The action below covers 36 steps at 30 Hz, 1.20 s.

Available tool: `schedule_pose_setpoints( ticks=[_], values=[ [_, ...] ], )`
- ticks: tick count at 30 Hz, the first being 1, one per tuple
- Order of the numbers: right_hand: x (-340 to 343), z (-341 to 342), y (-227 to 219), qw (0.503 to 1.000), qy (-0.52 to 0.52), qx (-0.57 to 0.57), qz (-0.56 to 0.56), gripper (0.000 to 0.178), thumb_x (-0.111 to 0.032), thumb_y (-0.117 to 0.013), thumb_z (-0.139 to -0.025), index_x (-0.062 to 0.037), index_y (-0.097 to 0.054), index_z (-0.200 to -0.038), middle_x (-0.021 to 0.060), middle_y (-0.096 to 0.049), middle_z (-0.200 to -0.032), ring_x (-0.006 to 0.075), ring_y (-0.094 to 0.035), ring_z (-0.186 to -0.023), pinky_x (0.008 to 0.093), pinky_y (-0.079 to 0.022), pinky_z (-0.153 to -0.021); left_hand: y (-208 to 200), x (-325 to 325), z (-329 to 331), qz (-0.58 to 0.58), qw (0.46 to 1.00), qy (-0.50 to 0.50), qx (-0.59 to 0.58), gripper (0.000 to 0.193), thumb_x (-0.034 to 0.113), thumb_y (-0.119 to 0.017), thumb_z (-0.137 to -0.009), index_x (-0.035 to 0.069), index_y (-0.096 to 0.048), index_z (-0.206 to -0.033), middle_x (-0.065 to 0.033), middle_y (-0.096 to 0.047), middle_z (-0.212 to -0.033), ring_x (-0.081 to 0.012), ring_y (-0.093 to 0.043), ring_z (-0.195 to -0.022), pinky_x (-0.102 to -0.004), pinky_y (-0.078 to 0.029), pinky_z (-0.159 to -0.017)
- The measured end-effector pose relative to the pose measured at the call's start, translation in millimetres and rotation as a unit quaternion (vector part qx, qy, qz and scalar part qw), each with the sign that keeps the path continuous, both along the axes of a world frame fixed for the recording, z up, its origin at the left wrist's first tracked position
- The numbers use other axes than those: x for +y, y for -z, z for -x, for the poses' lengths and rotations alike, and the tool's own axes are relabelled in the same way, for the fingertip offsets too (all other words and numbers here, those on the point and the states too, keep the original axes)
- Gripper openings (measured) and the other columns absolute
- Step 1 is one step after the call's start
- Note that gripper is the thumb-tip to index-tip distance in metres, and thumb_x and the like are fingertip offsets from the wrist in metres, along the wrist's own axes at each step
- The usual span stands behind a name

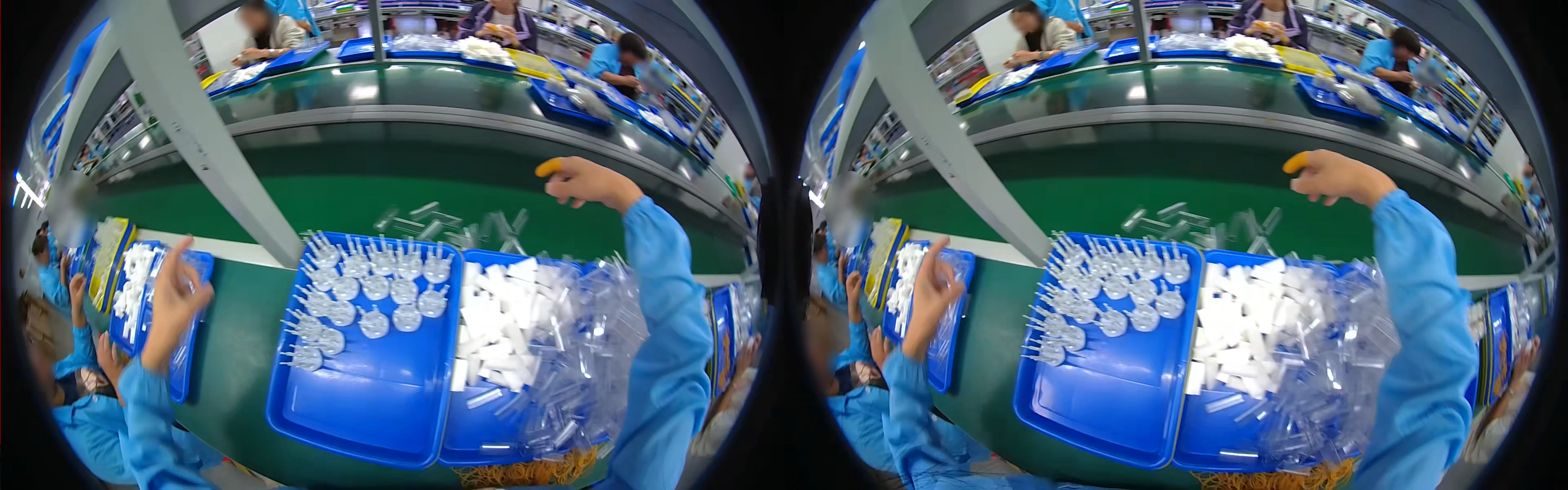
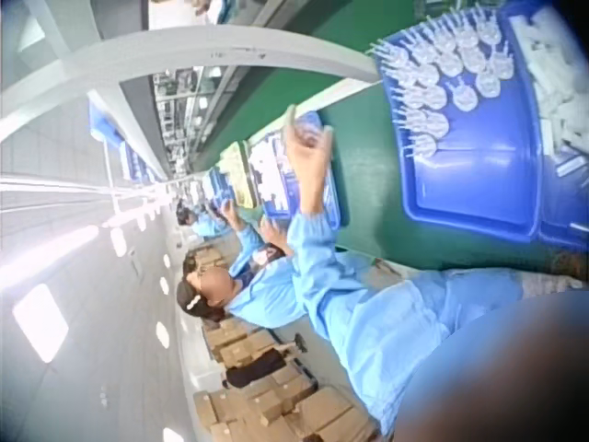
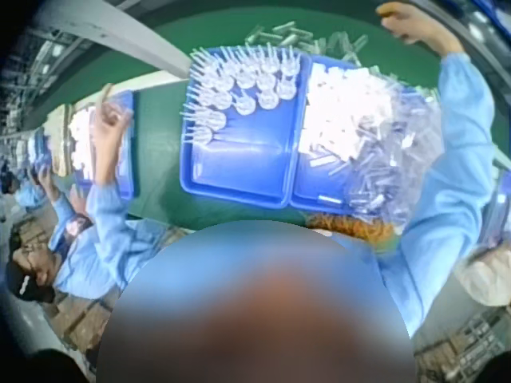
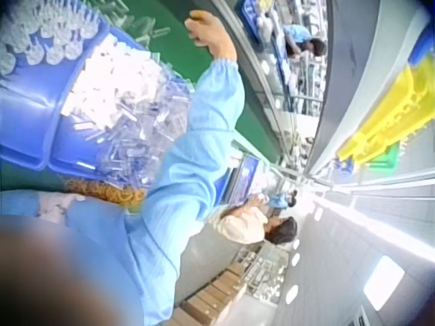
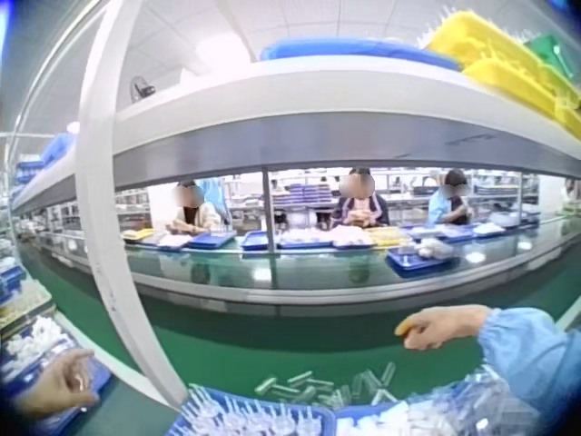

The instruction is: The person empties a large bag of clear plastic sleeves onto a tray, then repeatedly picks up a white cylindrical component and a clear sleeve, inserts the component into the sleeve, and places the assembled unit into a blue tray. The person also moves trays and organizes components on the workbench.

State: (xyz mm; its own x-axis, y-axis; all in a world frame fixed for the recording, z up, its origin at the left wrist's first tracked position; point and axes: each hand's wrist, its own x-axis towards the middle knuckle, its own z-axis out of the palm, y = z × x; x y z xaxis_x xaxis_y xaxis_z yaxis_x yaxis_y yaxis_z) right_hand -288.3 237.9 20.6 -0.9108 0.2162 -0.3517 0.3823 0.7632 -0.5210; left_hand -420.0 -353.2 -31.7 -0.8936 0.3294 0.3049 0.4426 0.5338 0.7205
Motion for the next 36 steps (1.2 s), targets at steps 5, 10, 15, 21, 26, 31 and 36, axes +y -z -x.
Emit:
schedule_pose_setpoints(
  ticks=[5, 10, 15, 21, 26, 31, 36],
  values=[
    [6.6, 1.0, 31.4, 0.984, 0.111, -0.132, -0.053, 0.062, -0.042, -0.052, -0.089, -0.0114, -0.038, -0.14, 0.0121, -0.05, -0.129, 0.0221, -0.061, -0.09, 0.0329, -0.055, -0.074, -41.2, 144.1, -52.7, -0.057, 0.961, 0.263, -0.072, 0.044, 0.007, -0.06, -0.087, 0.003, -0.049, -0.13, -0.0074, -0.065, -0.102, -0.0097, -0.059, -0.085, -0.0211, -0.044, -0.072],
    [-36.0, 34.3, 66.3, 0.977, 0.091, -0.145, -0.131, 0.068, -0.058, -0.042, -0.089, -0.0169, -0.036, -0.143, 0.0117, -0.041, -0.144, 0.0266, -0.057, -0.103, 0.0393, -0.048, -0.085, -3.9, 232.3, 65.8, 0.066, 0.974, 0.191, -0.103, 0.02, 0.014, -0.057, -0.088, 0.006, -0.061, -0.106, -0.0055, -0.063, -0.095, -0.0125, -0.058, -0.091, -0.0272, -0.046, -0.077],
    [-58.5, 35.6, 112.3, 0.972, 0.141, -0.123, -0.14, 0.069, -0.063, -0.033, -0.088, -0.0175, -0.045, -0.139, 0.018, -0.033, -0.148, 0.035, -0.037, -0.134, 0.0467, -0.031, -0.108, 47.7, 287.7, 80.2, 0.343, 0.917, 0.071, -0.191, 0.034, 0.032, -0.047, -0.088, 0.015, -0.061, -0.113, -0.0131, -0.065, -0.112, -0.0308, -0.063, -0.102, -0.0409, -0.049, -0.086],
    [-95.0, 75.9, 142.5, 0.991, 0.132, -0.031, 0.021, 0.071, -0.064, -0.027, -0.089, -0.016, -0.044, -0.139, 0.0241, -0.028, -0.148, 0.0395, -0.035, -0.134, 0.0471, -0.031, -0.108, 70.6, 302.1, 70.7, 0.141, 0.864, 0.25, -0.415, 0.053, 0.047, -0.038, -0.093, 0.01, -0.048, -0.131, -0.0168, -0.052, -0.131, -0.0338, -0.064, -0.095, -0.0409, -0.057, -0.071],
    [-90.9, 95.2, 169.6, 0.966, 0.146, 0.098, 0.189, 0.071, -0.056, -0.053, -0.086, -0.0058, -0.044, -0.135, 0.0232, -0.048, -0.132, 0.0353, -0.058, -0.106, 0.0424, -0.054, -0.07, 67.3, 342.6, 54.0, 0.127, 0.881, 0.238, -0.389, 0.073, 0.065, -0.034, -0.091, 0.01, -0.038, -0.14, -0.0251, -0.045, -0.134, -0.0318, -0.055, -0.108, -0.0432, -0.051, -0.086],
    [-133.5, 96.0, 165.7, 0.814, 0.16, 0.196, 0.523, 0.043, -0.025, -0.079, -0.071, -0.005, -0.063, -0.106, 0.0095, -0.066, -0.091, 0.0186, -0.065, -0.072, 0.0353, -0.051, -0.044, 91.8, 344.9, 61.4, 0.024, 0.861, 0.176, -0.477, 0.062, 0.059, -0.03, -0.095, 0.013, -0.043, -0.135, -0.0211, -0.044, -0.136, -0.0366, -0.047, -0.121, -0.0515, -0.048, -0.089],
    [-101.8, 111.6, 147.7, 0.874, 0.21, 0.245, 0.364, 0.032, -0.022, -0.075, -0.069, -0.0041, -0.068, -0.094, 0.0106, -0.068, -0.081, 0.0203, -0.067, -0.069, 0.031, -0.053, -0.048, 76.7, 379.8, 39.0, -0.112, 0.83, 0.199, -0.509, 0.051, 0.052, -0.026, -0.098, 0.017, -0.051, -0.127, -0.0113, -0.058, -0.117, -0.0267, -0.061, -0.099, -0.0506, -0.049, -0.085]
  ],
)
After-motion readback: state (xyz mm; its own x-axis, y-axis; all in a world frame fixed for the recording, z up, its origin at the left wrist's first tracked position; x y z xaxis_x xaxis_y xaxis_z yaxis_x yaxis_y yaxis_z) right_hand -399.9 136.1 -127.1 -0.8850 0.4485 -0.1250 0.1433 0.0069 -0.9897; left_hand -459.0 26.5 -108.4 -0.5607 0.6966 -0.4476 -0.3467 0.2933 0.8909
